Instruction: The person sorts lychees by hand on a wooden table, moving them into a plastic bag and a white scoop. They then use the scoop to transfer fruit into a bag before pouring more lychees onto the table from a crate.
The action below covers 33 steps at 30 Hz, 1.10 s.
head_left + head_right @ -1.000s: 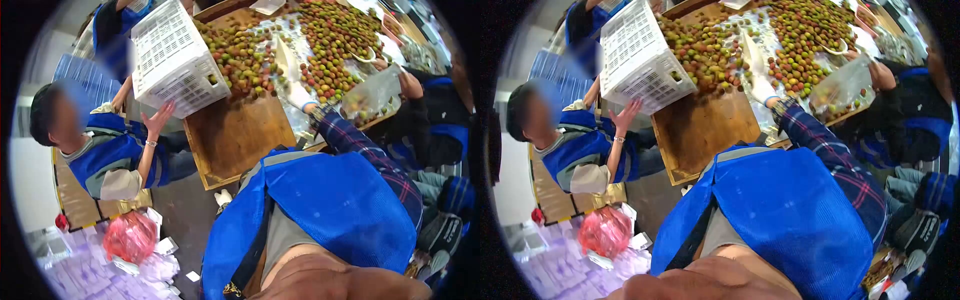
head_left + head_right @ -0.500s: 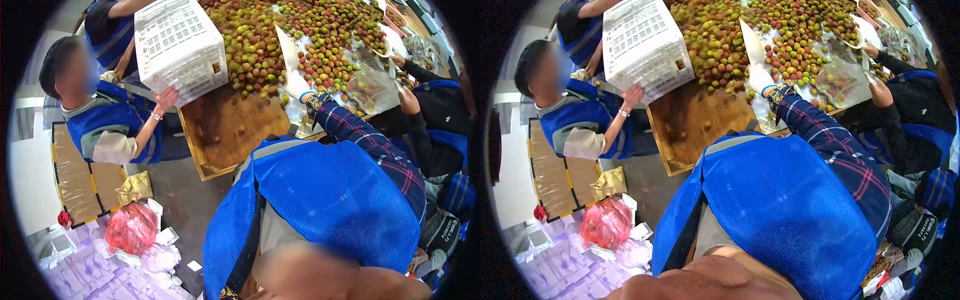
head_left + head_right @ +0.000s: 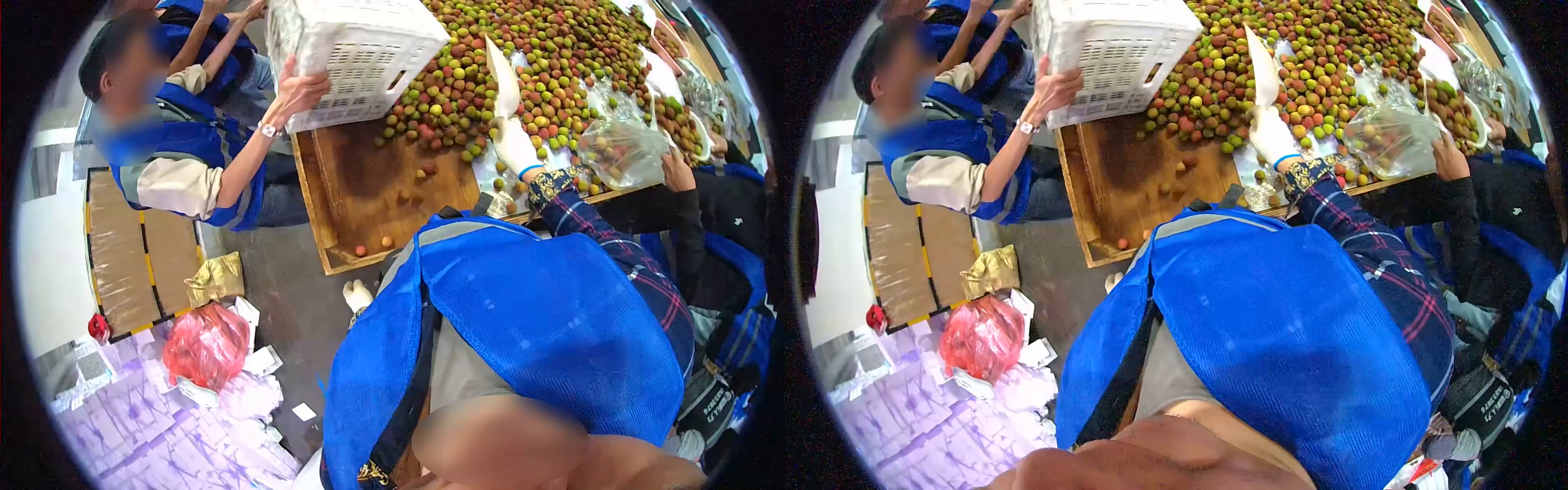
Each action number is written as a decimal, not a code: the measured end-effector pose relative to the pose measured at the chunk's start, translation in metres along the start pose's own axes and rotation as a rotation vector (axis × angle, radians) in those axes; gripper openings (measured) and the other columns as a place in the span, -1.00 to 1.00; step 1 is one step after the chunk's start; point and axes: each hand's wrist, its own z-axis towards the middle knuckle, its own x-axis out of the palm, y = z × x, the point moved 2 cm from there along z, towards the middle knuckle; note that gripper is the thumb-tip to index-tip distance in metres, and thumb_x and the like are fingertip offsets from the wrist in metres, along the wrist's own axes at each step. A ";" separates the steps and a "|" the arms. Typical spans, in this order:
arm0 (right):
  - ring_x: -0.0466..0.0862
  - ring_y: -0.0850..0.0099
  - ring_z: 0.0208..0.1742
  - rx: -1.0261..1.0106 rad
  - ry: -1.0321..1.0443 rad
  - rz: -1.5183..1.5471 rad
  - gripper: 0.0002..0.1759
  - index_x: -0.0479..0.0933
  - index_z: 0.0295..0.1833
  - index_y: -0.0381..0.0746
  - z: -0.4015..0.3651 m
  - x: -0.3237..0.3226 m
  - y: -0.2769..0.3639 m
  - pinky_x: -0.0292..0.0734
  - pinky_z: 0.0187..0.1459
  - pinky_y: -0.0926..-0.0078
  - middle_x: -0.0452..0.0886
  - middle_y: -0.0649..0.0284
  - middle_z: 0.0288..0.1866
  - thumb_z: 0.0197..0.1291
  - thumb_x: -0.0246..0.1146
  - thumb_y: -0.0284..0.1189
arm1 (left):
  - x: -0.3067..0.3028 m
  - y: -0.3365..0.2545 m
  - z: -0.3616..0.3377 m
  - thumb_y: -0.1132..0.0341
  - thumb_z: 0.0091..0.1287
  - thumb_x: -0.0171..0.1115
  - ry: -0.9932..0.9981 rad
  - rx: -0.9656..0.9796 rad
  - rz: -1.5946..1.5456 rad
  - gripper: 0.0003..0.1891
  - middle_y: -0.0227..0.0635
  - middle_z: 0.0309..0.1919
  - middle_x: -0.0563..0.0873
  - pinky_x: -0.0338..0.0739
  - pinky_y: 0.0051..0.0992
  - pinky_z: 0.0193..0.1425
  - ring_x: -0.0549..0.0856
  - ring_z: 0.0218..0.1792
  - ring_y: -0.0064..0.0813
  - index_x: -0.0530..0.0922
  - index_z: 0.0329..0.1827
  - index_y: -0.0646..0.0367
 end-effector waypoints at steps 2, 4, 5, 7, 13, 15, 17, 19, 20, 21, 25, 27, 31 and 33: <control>0.75 -0.28 -0.01 -0.042 -0.050 0.020 -0.66 0.62 0.28 -0.13 -0.007 -0.001 0.002 0.69 0.05 -0.20 0.64 -0.21 0.08 0.44 0.26 -0.43 | -0.010 -0.047 -0.023 0.23 0.47 0.25 -0.011 0.009 0.034 -0.48 0.21 0.20 0.78 0.63 -0.16 0.42 0.78 0.16 -0.01 0.63 0.33 0.50; 0.75 -0.27 0.00 -0.013 -0.028 0.037 -0.66 0.63 0.28 -0.12 -0.010 -0.001 0.004 0.69 0.05 -0.19 0.64 -0.21 0.08 0.44 0.26 -0.44 | -0.009 -0.058 -0.027 0.25 0.45 0.22 0.100 -0.031 -0.093 -0.67 0.02 -0.17 0.77 0.70 -0.15 0.18 0.71 -0.20 -0.12 0.61 -0.01 0.44; 0.75 -0.26 0.02 0.021 -0.011 0.056 -0.66 0.63 0.28 -0.12 -0.012 -0.001 0.004 0.69 0.05 -0.18 0.64 -0.21 0.08 0.44 0.26 -0.44 | -0.006 -0.059 -0.025 0.25 0.45 0.22 0.098 -0.036 -0.095 -0.67 0.02 -0.17 0.77 0.70 -0.15 0.18 0.71 -0.20 -0.12 0.61 -0.01 0.44; 0.75 -0.27 0.05 0.035 0.001 0.051 -0.64 0.64 0.30 -0.13 -0.018 -0.007 0.009 0.69 0.08 -0.16 0.65 -0.20 0.11 0.43 0.28 -0.43 | 0.005 -0.035 -0.006 0.28 0.43 0.19 0.003 0.065 -0.070 -0.75 -0.15 -0.41 0.62 0.65 -0.17 -0.12 0.60 -0.36 -0.24 0.49 -0.25 0.34; 0.76 -0.26 0.10 0.189 0.090 0.061 -0.65 0.70 0.27 -0.14 -0.022 -0.017 0.019 0.70 0.16 -0.13 0.67 -0.23 0.15 0.42 0.29 -0.42 | 0.020 -0.036 -0.007 0.31 0.41 0.19 -0.019 -0.030 -0.278 -0.80 -0.16 -0.43 0.64 0.49 -0.24 -0.35 0.58 -0.46 -0.34 0.54 -0.26 0.31; 0.76 -0.26 0.11 0.133 0.048 0.018 -0.66 0.70 0.26 -0.14 -0.023 -0.018 0.019 0.70 0.18 -0.12 0.67 -0.24 0.14 0.42 0.29 -0.41 | 0.019 -0.043 -0.010 0.31 0.41 0.19 -0.001 -0.033 -0.264 -0.81 -0.18 -0.42 0.64 0.50 -0.25 -0.36 0.57 -0.48 -0.36 0.55 -0.22 0.31; 0.71 -0.24 0.20 0.174 0.080 0.044 -0.67 0.71 0.25 -0.20 -0.021 -0.020 0.018 0.63 0.28 -0.05 0.66 -0.24 0.17 0.47 0.28 -0.36 | 0.022 -0.039 -0.007 0.31 0.41 0.19 0.019 -0.039 -0.246 -0.81 -0.19 -0.42 0.64 0.50 -0.26 -0.36 0.56 -0.50 -0.37 0.55 -0.19 0.31; 0.70 -0.26 0.21 0.145 0.069 0.033 -0.68 0.69 0.25 -0.17 -0.022 -0.018 0.015 0.62 0.28 -0.07 0.66 -0.24 0.14 0.47 0.28 -0.37 | 0.020 -0.053 -0.013 0.31 0.42 0.19 0.066 -0.100 -0.230 -0.77 -0.22 -0.41 0.66 0.51 -0.27 -0.37 0.56 -0.50 -0.37 0.59 -0.07 0.34; 0.69 -0.25 0.20 0.138 0.047 0.023 -0.67 0.68 0.27 -0.16 -0.023 -0.017 0.013 0.62 0.27 -0.08 0.65 -0.23 0.14 0.46 0.27 -0.39 | 0.021 -0.062 -0.023 0.30 0.42 0.19 0.014 -0.133 -0.281 -0.70 -0.18 -0.34 0.70 0.55 -0.26 -0.27 0.61 -0.42 -0.32 0.62 0.02 0.40; 0.69 -0.24 0.20 0.131 0.023 0.012 -0.66 0.66 0.28 -0.15 -0.023 -0.015 0.008 0.62 0.26 -0.09 0.64 -0.23 0.14 0.45 0.27 -0.40 | 0.027 -0.044 -0.012 0.30 0.42 0.19 0.013 -0.140 -0.284 -0.70 -0.18 -0.34 0.70 0.55 -0.26 -0.27 0.61 -0.42 -0.32 0.62 0.02 0.40; 0.69 -0.22 0.19 0.088 -0.012 -0.019 -0.65 0.64 0.29 -0.13 -0.029 -0.029 0.022 0.62 0.25 -0.09 0.63 -0.19 0.15 0.44 0.26 -0.41 | 0.025 -0.055 -0.015 0.29 0.46 0.20 -0.103 0.012 -0.203 -0.66 -0.08 -0.20 0.75 0.60 -0.24 -0.05 0.69 -0.22 -0.26 0.62 0.07 0.45; 0.68 -0.19 0.21 0.126 0.017 -0.036 -0.63 0.65 0.31 -0.13 -0.030 -0.034 0.027 0.61 0.27 -0.07 0.63 -0.14 0.18 0.43 0.25 -0.45 | 0.019 -0.071 -0.018 0.29 0.48 0.20 -0.005 -0.046 -0.133 -0.62 -0.02 -0.13 0.78 0.63 -0.23 -0.01 0.71 -0.19 -0.24 0.63 0.14 0.49; 0.72 -0.20 0.16 -0.031 -0.062 -0.013 -0.60 0.63 0.35 -0.04 -0.027 -0.029 0.017 0.67 0.20 -0.07 0.63 -0.10 0.18 0.42 0.31 -0.41 | 0.020 -0.080 -0.015 0.30 0.51 0.20 -0.003 0.038 -0.173 -0.55 0.10 0.10 0.80 0.63 -0.22 0.19 0.76 0.02 -0.11 0.62 0.28 0.53; 0.71 -0.18 0.17 -0.124 -0.101 0.023 -0.59 0.63 0.35 -0.03 -0.024 -0.025 0.014 0.66 0.22 -0.05 0.63 -0.09 0.17 0.41 0.32 -0.41 | 0.023 -0.079 -0.014 0.32 0.51 0.19 -0.059 0.061 -0.107 -0.56 0.13 0.14 0.79 0.61 -0.20 0.26 0.75 0.09 -0.07 0.61 0.29 0.54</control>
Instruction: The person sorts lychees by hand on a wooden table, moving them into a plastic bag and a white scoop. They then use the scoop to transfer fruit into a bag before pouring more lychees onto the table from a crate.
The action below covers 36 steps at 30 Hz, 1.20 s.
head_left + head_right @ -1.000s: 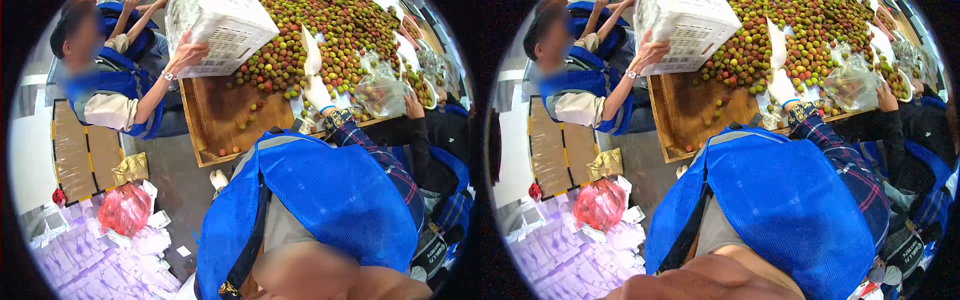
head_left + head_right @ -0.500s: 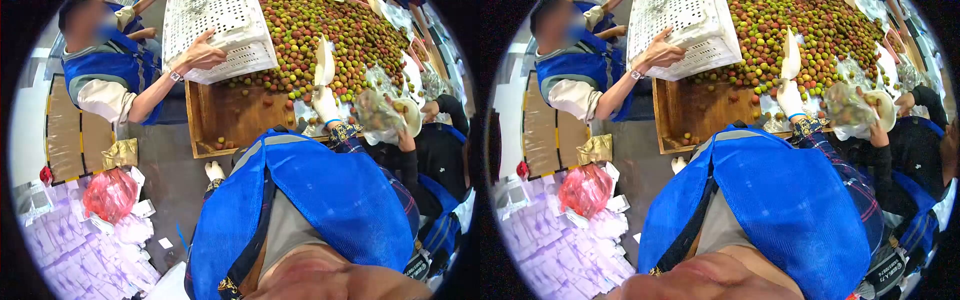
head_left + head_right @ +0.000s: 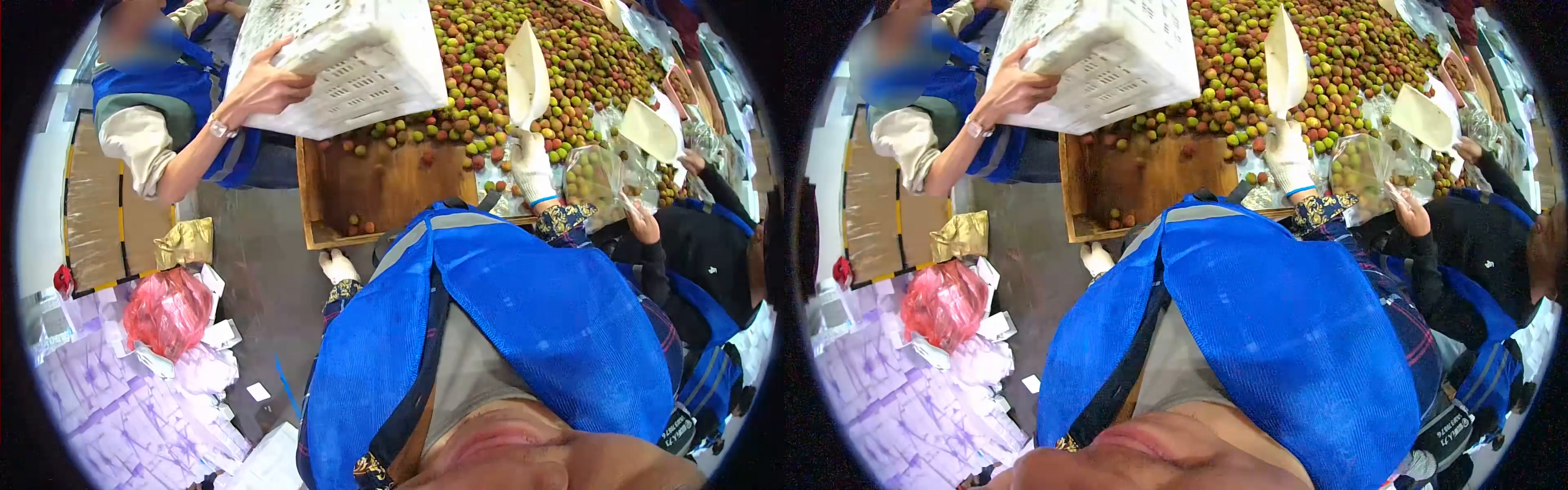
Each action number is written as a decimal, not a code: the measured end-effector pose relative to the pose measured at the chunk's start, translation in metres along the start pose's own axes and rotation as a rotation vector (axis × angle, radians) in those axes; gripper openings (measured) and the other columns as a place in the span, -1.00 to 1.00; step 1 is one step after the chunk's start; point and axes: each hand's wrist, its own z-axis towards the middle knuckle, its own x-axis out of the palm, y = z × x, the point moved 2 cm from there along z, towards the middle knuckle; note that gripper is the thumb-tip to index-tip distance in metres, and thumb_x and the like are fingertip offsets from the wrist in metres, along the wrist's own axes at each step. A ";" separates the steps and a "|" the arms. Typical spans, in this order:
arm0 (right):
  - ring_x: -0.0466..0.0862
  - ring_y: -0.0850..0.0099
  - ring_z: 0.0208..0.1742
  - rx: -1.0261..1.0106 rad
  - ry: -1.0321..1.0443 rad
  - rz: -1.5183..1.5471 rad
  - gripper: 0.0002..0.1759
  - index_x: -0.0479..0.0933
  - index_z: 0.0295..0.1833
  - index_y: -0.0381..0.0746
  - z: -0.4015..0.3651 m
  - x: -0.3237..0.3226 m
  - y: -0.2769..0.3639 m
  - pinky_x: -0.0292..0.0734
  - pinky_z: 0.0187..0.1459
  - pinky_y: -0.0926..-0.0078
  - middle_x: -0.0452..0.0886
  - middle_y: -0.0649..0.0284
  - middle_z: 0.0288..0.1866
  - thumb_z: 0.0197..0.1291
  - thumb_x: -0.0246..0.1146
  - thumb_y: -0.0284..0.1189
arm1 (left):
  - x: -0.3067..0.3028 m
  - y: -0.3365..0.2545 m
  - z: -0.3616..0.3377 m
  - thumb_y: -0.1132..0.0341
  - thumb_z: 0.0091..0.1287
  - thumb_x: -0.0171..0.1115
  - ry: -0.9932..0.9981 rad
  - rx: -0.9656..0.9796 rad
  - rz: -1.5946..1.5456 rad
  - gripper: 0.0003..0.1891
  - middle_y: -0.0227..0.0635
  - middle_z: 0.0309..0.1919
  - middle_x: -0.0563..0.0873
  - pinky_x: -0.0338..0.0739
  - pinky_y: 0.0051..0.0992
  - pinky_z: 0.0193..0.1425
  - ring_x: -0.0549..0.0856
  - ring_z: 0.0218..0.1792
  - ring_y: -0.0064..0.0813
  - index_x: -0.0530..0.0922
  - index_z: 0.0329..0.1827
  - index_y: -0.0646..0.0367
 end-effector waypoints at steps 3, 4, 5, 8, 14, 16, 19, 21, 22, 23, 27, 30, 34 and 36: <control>0.69 -0.14 0.20 0.039 0.001 0.050 -0.62 0.67 0.31 -0.05 0.002 -0.007 0.016 0.64 0.25 -0.03 0.64 -0.08 0.14 0.42 0.31 -0.45 | -0.004 -0.029 -0.006 0.36 0.52 0.17 -0.074 0.099 0.007 -0.56 0.20 0.20 0.77 0.58 -0.16 0.37 0.74 0.19 0.01 0.60 0.32 0.55; 0.69 -0.14 0.21 0.052 0.005 0.103 -0.64 0.68 0.30 -0.06 0.003 -0.010 0.020 0.64 0.25 -0.03 0.65 -0.08 0.13 0.42 0.30 -0.47 | -0.002 -0.028 -0.003 0.38 0.52 0.17 -0.100 0.160 -0.057 -0.56 0.24 0.22 0.76 0.57 -0.14 0.42 0.74 0.23 0.05 0.59 0.34 0.56; 0.69 -0.13 0.20 0.038 -0.011 0.163 -0.66 0.70 0.27 -0.08 0.003 -0.014 0.023 0.63 0.23 -0.04 0.65 -0.08 0.11 0.44 0.27 -0.49 | 0.001 -0.019 0.000 0.40 0.50 0.20 -0.163 0.109 0.033 -0.52 0.29 0.30 0.71 0.56 -0.08 0.48 0.71 0.30 0.16 0.55 0.41 0.53; 0.70 -0.15 0.15 0.043 0.013 0.081 -0.63 0.66 0.32 -0.08 0.000 -0.010 0.013 0.64 0.20 -0.05 0.64 -0.10 0.11 0.44 0.27 -0.49 | 0.005 -0.027 0.005 0.31 0.49 0.29 -0.408 0.316 0.502 -0.41 0.27 0.41 0.61 0.54 0.06 0.52 0.64 0.38 0.28 0.48 0.53 0.43; 0.77 0.06 0.20 0.304 0.123 0.316 -0.60 0.63 0.36 -0.23 -0.002 -0.030 0.028 0.68 0.24 0.14 0.74 -0.07 0.19 0.47 0.23 -0.42 | 0.013 -0.124 -0.013 0.35 0.38 0.33 -0.127 0.620 0.367 -0.50 0.26 0.38 0.63 0.42 0.06 0.60 0.58 0.43 0.27 0.62 0.37 0.35; 0.78 0.19 0.25 0.414 0.115 0.435 -0.51 0.61 0.40 -0.33 -0.006 -0.024 0.020 0.65 0.31 0.26 0.77 -0.07 0.25 0.42 0.21 -0.43 | 0.029 -0.122 -0.001 0.34 0.38 0.35 -0.048 0.657 0.356 -0.52 0.27 0.39 0.62 0.41 0.05 0.62 0.57 0.44 0.27 0.64 0.34 0.34; 0.77 0.22 0.24 0.504 0.096 0.468 -0.47 0.59 0.43 -0.37 -0.011 -0.020 -0.003 0.63 0.33 0.33 0.77 -0.06 0.25 0.38 0.25 -0.44 | 0.049 -0.118 0.012 0.31 0.38 0.37 0.151 0.756 0.415 -0.51 0.27 0.37 0.64 0.50 0.05 0.55 0.62 0.39 0.29 0.63 0.34 0.35; 0.76 0.26 0.24 0.566 0.123 0.542 -0.45 0.60 0.44 -0.36 -0.011 -0.030 0.002 0.61 0.33 0.36 0.78 -0.02 0.25 0.37 0.29 -0.43 | 0.066 -0.106 0.016 0.21 0.35 0.42 0.326 0.854 0.515 -0.45 0.24 0.30 0.67 0.62 0.04 0.42 0.68 0.31 0.25 0.63 0.36 0.30; 0.76 0.34 0.13 0.519 0.126 0.461 -0.46 0.60 0.43 -0.37 -0.012 -0.027 -0.008 0.65 0.22 0.42 0.79 0.04 0.19 0.38 0.32 -0.43 | 0.076 -0.097 0.024 0.12 0.30 0.48 0.473 0.759 0.754 -0.32 0.20 0.29 0.67 0.65 0.06 0.37 0.73 0.26 0.20 0.56 0.46 0.20; 0.69 0.47 -0.07 0.550 0.136 0.477 -0.49 0.59 0.44 -0.34 -0.012 -0.029 -0.002 0.62 0.01 0.48 0.76 0.15 0.07 0.42 0.28 -0.45 | 0.080 -0.111 0.017 0.12 0.28 0.49 0.478 0.691 0.853 -0.28 0.18 0.31 0.66 0.66 0.06 0.37 0.74 0.26 0.20 0.52 0.51 0.17; 0.57 0.60 -0.30 0.560 0.193 0.542 -0.53 0.56 0.44 -0.31 -0.018 -0.037 -0.001 0.55 -0.25 0.58 0.69 0.27 -0.09 0.47 0.24 -0.46 | 0.128 -0.127 0.027 0.23 0.27 0.45 0.653 0.274 1.093 -0.25 0.18 0.43 0.61 0.67 0.04 0.45 0.69 0.42 0.23 0.44 0.58 0.10; 0.60 0.62 -0.30 0.561 0.229 0.617 -0.53 0.55 0.44 -0.35 -0.026 -0.044 0.003 0.55 -0.24 0.60 0.69 0.28 -0.13 0.47 0.24 -0.52 | 0.167 -0.106 0.056 0.27 0.29 0.46 0.723 0.268 1.111 -0.32 0.27 0.47 0.62 0.63 -0.07 0.53 0.72 0.41 0.16 0.53 0.50 0.23; 0.60 0.60 -0.40 0.645 0.264 0.655 -0.52 0.53 0.45 -0.33 -0.031 -0.052 0.009 0.53 -0.32 0.59 0.70 0.28 -0.15 0.46 0.25 -0.52 | 0.197 -0.126 0.031 0.31 0.30 0.52 0.942 -0.156 0.371 -0.49 0.13 0.08 0.87 0.83 -0.19 -0.12 0.92 -0.11 0.05 0.68 0.28 0.36; 0.60 0.60 -0.39 0.692 0.343 0.643 -0.53 0.53 0.45 -0.33 -0.033 -0.053 0.003 0.53 -0.31 0.60 0.70 0.27 -0.15 0.47 0.26 -0.52 | 0.238 -0.109 0.027 0.26 0.38 0.48 1.008 -0.178 0.177 -0.60 0.00 0.09 0.89 0.79 -0.24 -0.04 0.91 -0.03 -0.14 0.73 0.21 0.28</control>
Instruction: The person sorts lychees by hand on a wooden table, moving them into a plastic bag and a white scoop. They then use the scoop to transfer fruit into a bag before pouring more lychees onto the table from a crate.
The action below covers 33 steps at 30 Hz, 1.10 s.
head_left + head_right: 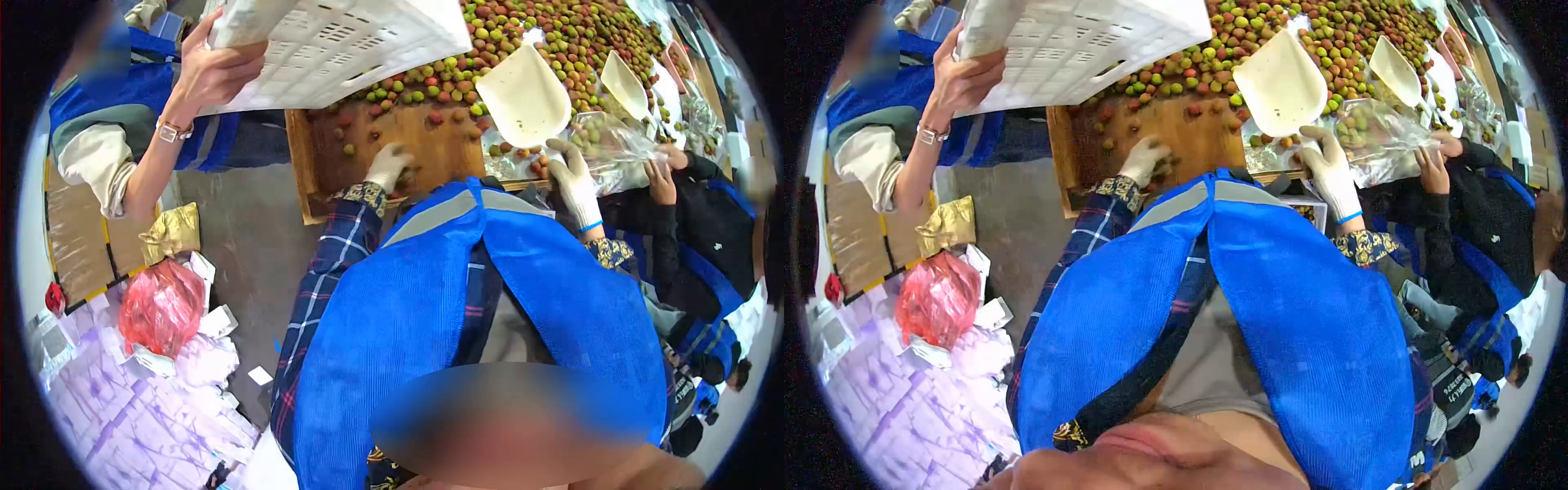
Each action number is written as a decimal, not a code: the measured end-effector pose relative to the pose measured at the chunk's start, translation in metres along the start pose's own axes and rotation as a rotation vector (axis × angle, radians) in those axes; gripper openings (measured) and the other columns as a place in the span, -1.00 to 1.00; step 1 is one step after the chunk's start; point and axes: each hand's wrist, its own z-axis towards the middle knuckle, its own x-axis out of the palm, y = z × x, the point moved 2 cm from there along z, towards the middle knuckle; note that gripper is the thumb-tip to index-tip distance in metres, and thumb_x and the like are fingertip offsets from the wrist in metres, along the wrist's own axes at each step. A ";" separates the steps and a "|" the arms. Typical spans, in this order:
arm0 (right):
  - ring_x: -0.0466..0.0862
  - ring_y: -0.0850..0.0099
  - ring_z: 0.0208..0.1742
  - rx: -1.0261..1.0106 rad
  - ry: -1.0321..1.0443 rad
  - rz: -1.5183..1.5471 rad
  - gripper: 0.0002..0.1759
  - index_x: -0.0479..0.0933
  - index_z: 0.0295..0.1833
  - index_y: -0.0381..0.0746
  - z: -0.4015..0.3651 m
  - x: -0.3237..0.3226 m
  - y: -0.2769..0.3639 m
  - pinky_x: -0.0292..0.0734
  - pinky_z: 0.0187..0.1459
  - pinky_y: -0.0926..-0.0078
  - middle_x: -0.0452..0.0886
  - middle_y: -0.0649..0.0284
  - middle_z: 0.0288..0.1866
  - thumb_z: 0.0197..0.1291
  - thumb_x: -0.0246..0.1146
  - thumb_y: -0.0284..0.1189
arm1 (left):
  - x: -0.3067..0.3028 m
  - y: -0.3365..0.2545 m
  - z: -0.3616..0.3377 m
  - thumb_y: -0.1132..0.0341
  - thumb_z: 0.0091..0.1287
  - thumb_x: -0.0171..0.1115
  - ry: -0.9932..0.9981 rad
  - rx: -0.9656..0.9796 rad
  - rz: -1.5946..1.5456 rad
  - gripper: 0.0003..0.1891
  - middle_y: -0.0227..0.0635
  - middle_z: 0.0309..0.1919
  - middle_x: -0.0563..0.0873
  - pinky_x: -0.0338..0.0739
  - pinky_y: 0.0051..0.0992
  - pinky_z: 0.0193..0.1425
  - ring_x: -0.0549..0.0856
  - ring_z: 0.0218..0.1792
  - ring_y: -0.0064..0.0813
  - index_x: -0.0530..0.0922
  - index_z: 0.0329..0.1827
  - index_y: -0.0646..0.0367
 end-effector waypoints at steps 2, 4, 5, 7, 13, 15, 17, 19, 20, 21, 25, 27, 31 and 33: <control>0.59 0.62 -0.38 -0.014 0.025 -0.071 -0.53 0.54 0.45 -0.32 -0.001 0.000 -0.002 0.52 -0.31 0.61 0.73 0.25 -0.12 0.48 0.27 -0.51 | 0.010 -0.026 -0.001 0.26 0.40 0.44 -0.226 0.652 0.212 -0.64 -0.03 0.06 0.87 0.74 -0.17 0.13 0.87 0.10 -0.11 0.74 0.20 0.21; 0.58 0.64 -0.36 0.020 0.036 -0.048 -0.55 0.55 0.44 -0.32 -0.007 0.002 0.005 0.53 -0.29 0.60 0.74 0.26 -0.09 0.49 0.26 -0.50 | -0.018 -0.021 0.006 0.18 0.44 0.41 -0.660 0.970 0.528 -0.58 -0.02 0.09 0.85 0.66 -0.09 0.31 0.81 0.12 0.05 0.72 0.29 0.18; 0.57 0.64 -0.36 0.011 0.035 -0.077 -0.55 0.55 0.44 -0.32 -0.007 0.002 0.008 0.53 -0.29 0.60 0.74 0.26 -0.08 0.50 0.25 -0.49 | -0.045 -0.034 0.004 0.14 0.42 0.37 -0.515 0.756 0.520 -0.57 0.07 0.15 0.81 0.63 -0.03 0.38 0.72 0.28 0.14 0.73 0.29 0.13; 0.58 0.64 -0.34 -0.063 0.016 -0.158 -0.55 0.56 0.44 -0.31 -0.007 0.000 0.012 0.55 -0.26 0.58 0.73 0.26 -0.09 0.50 0.23 -0.49 | -0.072 -0.041 -0.008 0.02 0.41 0.39 -0.830 0.294 0.726 -0.32 0.19 0.40 0.68 0.58 0.09 0.47 0.62 0.43 0.21 0.56 0.58 0.03; 0.60 0.61 -0.34 -0.008 0.093 -0.171 -0.50 0.56 0.44 -0.31 -0.005 -0.004 0.015 0.58 -0.24 0.58 0.71 0.23 0.02 0.41 0.22 -0.51 | 0.008 -0.045 0.014 0.03 0.43 0.38 -0.256 0.441 0.420 -0.39 0.22 0.36 0.70 0.48 -0.03 0.61 0.57 0.50 0.19 0.61 0.49 0.12; 0.67 0.53 -0.21 0.036 0.137 -0.196 -0.48 0.55 0.46 -0.33 -0.008 0.000 0.027 0.65 -0.11 0.51 0.72 0.19 0.07 0.40 0.22 -0.54 | 0.067 -0.060 -0.021 0.08 0.49 0.32 -0.028 0.679 0.406 -0.51 0.10 0.35 0.74 0.48 -0.12 0.63 0.58 0.52 0.10 0.71 0.36 0.16; 0.70 0.49 -0.14 -0.091 0.171 -0.312 -0.48 0.55 0.47 -0.33 -0.008 0.010 0.043 0.66 -0.06 0.45 0.73 0.18 0.09 0.41 0.21 -0.55 | 0.081 -0.066 -0.072 0.10 0.52 0.29 -0.044 0.860 0.378 -0.56 0.03 0.38 0.73 0.47 -0.12 0.64 0.59 0.52 0.06 0.74 0.32 0.17; 0.79 0.23 0.02 -0.278 0.233 -0.508 -0.49 0.57 0.46 -0.24 -0.011 0.025 0.063 0.70 0.04 0.23 0.75 0.08 0.12 0.41 0.21 -0.62 | 0.066 -0.062 -0.083 0.08 0.53 0.29 -0.076 0.853 0.426 -0.48 0.01 0.43 0.69 0.47 -0.14 0.64 0.59 0.53 0.00 0.68 0.46 0.13; 0.79 0.23 0.02 -0.282 0.239 -0.506 -0.49 0.57 0.46 -0.24 -0.009 0.033 0.070 0.70 0.04 0.23 0.75 0.08 0.12 0.41 0.21 -0.62 | 0.050 -0.051 -0.086 0.10 0.47 0.38 -0.171 0.854 0.352 -0.41 -0.02 0.46 0.66 0.50 -0.11 0.60 0.59 0.51 0.04 0.62 0.53 0.07; 0.80 0.12 0.04 -0.497 0.324 -0.717 -0.52 0.61 0.41 -0.20 -0.005 0.041 0.079 0.70 0.08 0.16 0.74 0.07 0.11 0.41 0.25 -0.62 | 0.032 -0.056 -0.105 0.13 0.38 0.46 -0.330 1.004 0.388 -0.35 -0.03 0.48 0.63 0.46 -0.03 0.62 0.57 0.51 0.07 0.60 0.54 0.05; 0.80 -0.02 0.04 -0.866 0.610 -1.042 -0.62 0.71 0.25 -0.07 0.010 0.099 0.126 0.70 0.00 0.05 0.72 0.02 0.02 0.36 0.29 -0.52 | -0.015 -0.122 -0.189 0.12 0.11 0.70 -0.578 1.343 0.795 -0.09 0.01 0.58 0.49 0.16 0.37 0.69 0.42 0.61 0.11 0.52 0.60 0.00; 0.80 0.00 0.03 -0.953 0.781 -1.147 -0.64 0.71 0.25 -0.05 0.014 0.142 0.142 0.71 -0.06 0.03 0.72 0.04 -0.05 0.38 0.28 -0.49 | -0.016 -0.130 -0.198 0.16 0.05 0.70 -0.592 1.314 0.974 -0.11 -0.11 0.52 0.58 0.21 0.40 0.64 0.50 0.55 0.07 0.55 0.54 -0.02; 0.81 -0.01 0.10 -1.117 0.791 -1.106 -0.57 0.67 0.35 -0.01 0.007 0.203 0.165 0.78 -0.01 0.03 0.72 0.02 0.28 0.40 0.29 -0.45 | -0.042 -0.104 -0.174 0.48 0.12 0.55 -0.619 1.174 0.809 -0.53 -0.14 0.11 0.86 0.67 -0.08 0.41 0.81 0.20 -0.02 0.77 0.16 0.08; 0.80 -0.05 0.20 -1.133 0.655 -0.760 -0.44 0.61 0.45 0.01 0.016 0.214 0.162 0.81 0.11 0.09 0.58 0.03 0.57 0.32 0.36 -0.48 | -0.071 -0.071 -0.154 0.48 0.22 0.49 -0.666 0.940 0.632 -0.62 -0.04 0.10 0.84 0.69 -0.16 0.32 0.81 0.16 0.01 0.77 0.14 0.15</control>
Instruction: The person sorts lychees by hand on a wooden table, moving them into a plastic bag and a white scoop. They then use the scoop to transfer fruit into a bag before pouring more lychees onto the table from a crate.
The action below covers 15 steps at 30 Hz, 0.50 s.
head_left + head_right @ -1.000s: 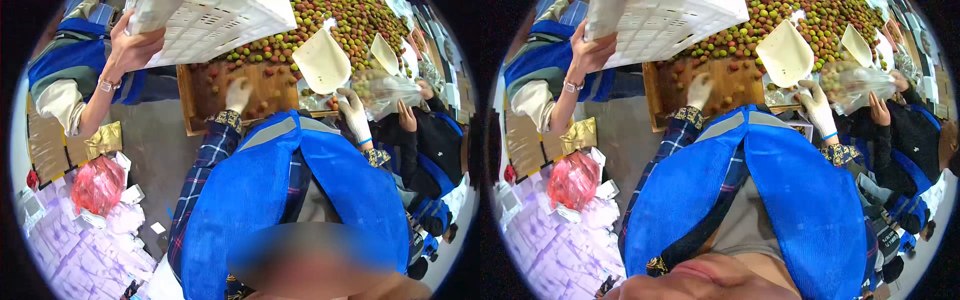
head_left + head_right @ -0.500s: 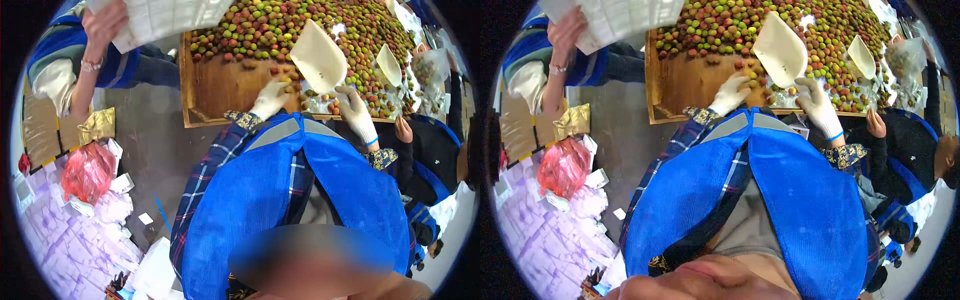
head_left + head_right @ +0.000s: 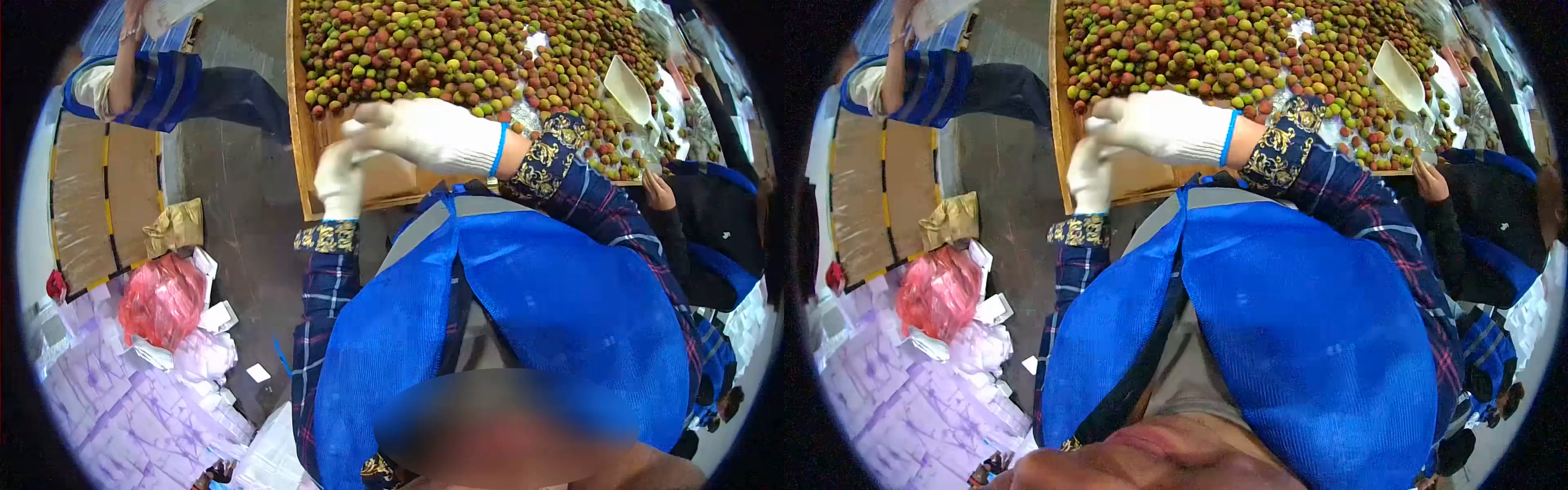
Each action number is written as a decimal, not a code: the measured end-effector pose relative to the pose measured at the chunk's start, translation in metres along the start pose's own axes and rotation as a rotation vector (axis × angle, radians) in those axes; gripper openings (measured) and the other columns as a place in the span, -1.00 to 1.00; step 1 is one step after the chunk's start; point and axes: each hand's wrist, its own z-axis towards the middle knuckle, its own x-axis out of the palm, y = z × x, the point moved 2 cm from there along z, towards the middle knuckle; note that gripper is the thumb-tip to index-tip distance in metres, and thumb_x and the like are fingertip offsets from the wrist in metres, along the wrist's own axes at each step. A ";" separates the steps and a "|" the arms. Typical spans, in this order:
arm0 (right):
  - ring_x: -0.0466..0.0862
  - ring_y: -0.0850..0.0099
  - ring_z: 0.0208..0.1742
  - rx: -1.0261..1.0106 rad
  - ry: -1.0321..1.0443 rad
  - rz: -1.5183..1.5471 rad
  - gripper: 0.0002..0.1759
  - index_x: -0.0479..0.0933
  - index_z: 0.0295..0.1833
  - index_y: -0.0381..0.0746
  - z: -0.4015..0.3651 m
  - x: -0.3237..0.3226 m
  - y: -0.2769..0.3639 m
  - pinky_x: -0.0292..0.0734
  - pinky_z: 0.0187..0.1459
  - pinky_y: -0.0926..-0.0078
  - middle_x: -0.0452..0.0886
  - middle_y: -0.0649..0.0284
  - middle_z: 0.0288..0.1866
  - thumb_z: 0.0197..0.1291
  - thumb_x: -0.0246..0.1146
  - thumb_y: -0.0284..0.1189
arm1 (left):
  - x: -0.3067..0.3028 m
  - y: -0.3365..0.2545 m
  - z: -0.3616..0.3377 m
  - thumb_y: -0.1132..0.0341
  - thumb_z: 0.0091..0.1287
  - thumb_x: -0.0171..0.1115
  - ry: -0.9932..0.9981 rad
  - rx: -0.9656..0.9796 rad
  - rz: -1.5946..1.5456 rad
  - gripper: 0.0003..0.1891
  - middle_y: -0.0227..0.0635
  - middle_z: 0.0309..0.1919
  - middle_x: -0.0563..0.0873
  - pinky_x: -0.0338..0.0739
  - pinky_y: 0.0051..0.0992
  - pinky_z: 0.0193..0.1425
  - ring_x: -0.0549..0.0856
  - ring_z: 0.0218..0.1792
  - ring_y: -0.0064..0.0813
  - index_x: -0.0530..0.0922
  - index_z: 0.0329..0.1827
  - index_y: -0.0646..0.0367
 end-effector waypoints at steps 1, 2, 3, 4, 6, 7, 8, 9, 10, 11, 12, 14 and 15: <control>0.80 -0.05 0.20 0.007 -0.001 -0.004 -0.44 0.61 0.45 0.01 -0.006 -0.005 -0.004 0.81 0.11 0.09 0.58 0.03 0.57 0.32 0.36 -0.48 | 0.004 0.019 -0.013 0.55 0.44 0.24 -0.104 -0.132 -0.095 -0.68 -0.13 -0.09 0.87 0.75 -0.21 0.13 0.84 -0.04 -0.13 0.73 0.21 0.23; 0.79 -0.05 0.22 0.042 -0.089 -0.013 -0.42 0.60 0.46 0.00 -0.018 -0.014 -0.008 0.80 0.14 0.08 0.57 0.04 0.57 0.31 0.36 -0.51 | 0.042 0.117 -0.041 0.48 0.54 0.24 -0.200 -0.351 0.063 -0.72 -0.14 -0.07 0.86 0.75 -0.24 0.10 0.84 -0.11 -0.23 0.69 0.24 0.35; 0.79 -0.04 0.23 0.080 -0.177 -0.023 -0.40 0.59 0.46 0.00 -0.032 -0.022 -0.014 0.79 0.17 0.08 0.57 0.04 0.57 0.31 0.35 -0.54 | 0.009 0.074 -0.037 0.37 0.57 0.27 -0.230 -0.605 -0.326 -0.68 -0.06 -0.02 0.86 0.74 -0.23 0.12 0.85 -0.11 -0.18 0.67 0.27 0.37; 0.78 -0.04 0.24 0.189 -0.085 0.008 -0.42 0.59 0.47 -0.02 -0.048 -0.017 -0.033 0.77 0.18 0.06 0.54 0.05 0.57 0.34 0.34 -0.53 | -0.001 0.072 -0.044 0.29 0.57 0.27 -0.174 -0.850 -0.345 -0.62 0.06 0.06 0.85 0.72 -0.20 0.22 0.86 0.03 -0.06 0.66 0.28 0.41; 0.79 -0.09 0.13 0.292 -0.086 -0.117 -0.47 0.61 0.41 -0.12 -0.096 0.002 -0.064 0.77 0.07 -0.02 0.61 0.04 0.39 0.30 0.32 -0.52 | 0.028 0.130 -0.071 0.40 0.51 0.17 -0.219 -0.756 -0.237 -0.62 0.36 0.08 0.78 0.65 -0.01 0.35 0.79 0.17 0.28 0.65 0.30 0.42; 0.79 -0.10 0.10 0.376 0.060 -0.135 -0.49 0.61 0.38 -0.18 -0.123 0.010 -0.076 0.77 0.05 -0.04 0.62 -0.02 0.35 0.30 0.34 -0.46 | 0.024 0.121 -0.070 0.42 0.45 0.16 -0.121 -0.797 0.034 -0.59 0.38 0.03 0.76 0.65 0.06 0.34 0.77 0.13 0.36 0.65 0.30 0.43; 0.80 -0.11 0.05 0.403 0.218 -0.177 -0.49 0.61 0.38 -0.17 -0.158 0.039 -0.111 0.78 0.03 -0.04 0.64 -0.11 0.29 0.31 0.37 -0.37 | 0.020 0.102 -0.067 0.39 0.42 0.20 -0.108 -0.791 0.155 -0.59 0.35 0.03 0.77 0.66 0.07 0.34 0.77 0.13 0.34 0.66 0.25 0.45; 0.82 -0.14 0.03 0.458 0.319 -0.166 -0.53 0.66 0.31 -0.17 -0.183 0.047 -0.120 0.77 0.03 -0.07 0.71 -0.16 0.16 0.31 0.40 -0.29 | 0.022 0.085 -0.065 0.36 0.40 0.24 -0.100 -0.782 0.279 -0.59 0.32 0.03 0.77 0.66 0.08 0.33 0.77 0.14 0.32 0.68 0.21 0.47; 0.83 -0.15 0.03 0.506 0.412 -0.043 -0.57 0.70 0.24 -0.17 -0.196 0.038 -0.117 0.74 0.04 -0.11 0.78 -0.14 0.06 0.32 0.40 -0.25 | 0.028 0.085 -0.065 0.36 0.40 0.24 -0.098 -0.776 0.275 -0.59 0.32 0.03 0.77 0.66 0.08 0.33 0.77 0.14 0.32 0.68 0.21 0.47; 0.83 -0.15 0.04 0.530 0.372 0.008 -0.63 0.74 0.15 -0.18 -0.215 0.044 -0.125 0.72 0.04 -0.14 0.82 -0.12 -0.03 0.36 0.36 -0.22 | 0.036 0.084 -0.063 0.30 0.37 0.27 0.010 -0.726 0.408 -0.59 0.30 0.00 0.78 0.68 0.10 0.30 0.78 0.10 0.32 0.70 0.16 0.45; 0.83 -0.14 0.03 0.547 0.402 0.013 -0.64 0.75 0.14 -0.19 -0.218 0.044 -0.128 0.72 0.04 -0.13 0.82 -0.11 -0.04 0.38 0.33 -0.22 | 0.043 0.086 -0.064 0.24 0.35 0.30 0.118 -0.672 0.542 -0.58 0.28 -0.02 0.80 0.70 0.11 0.28 0.79 0.07 0.32 0.73 0.10 0.43; 0.83 -0.13 0.00 0.574 0.428 0.037 -0.66 0.76 0.09 -0.19 -0.218 0.047 -0.143 0.72 0.03 -0.11 0.82 -0.11 -0.08 0.41 0.28 -0.22 | 0.045 0.095 -0.067 0.17 0.34 0.32 0.194 -0.660 0.526 -0.56 0.27 -0.03 0.81 0.71 0.12 0.26 0.81 0.05 0.31 0.75 0.07 0.40; 0.83 -0.13 -0.02 0.586 0.424 0.056 -0.67 0.76 0.06 -0.19 -0.211 0.050 -0.158 0.72 0.02 -0.10 0.82 -0.11 -0.11 0.42 0.26 -0.22 | 0.044 0.097 -0.068 0.09 0.32 0.34 0.269 -0.652 0.508 -0.54 0.25 -0.03 0.83 0.72 0.12 0.25 0.82 0.04 0.29 0.77 0.03 0.37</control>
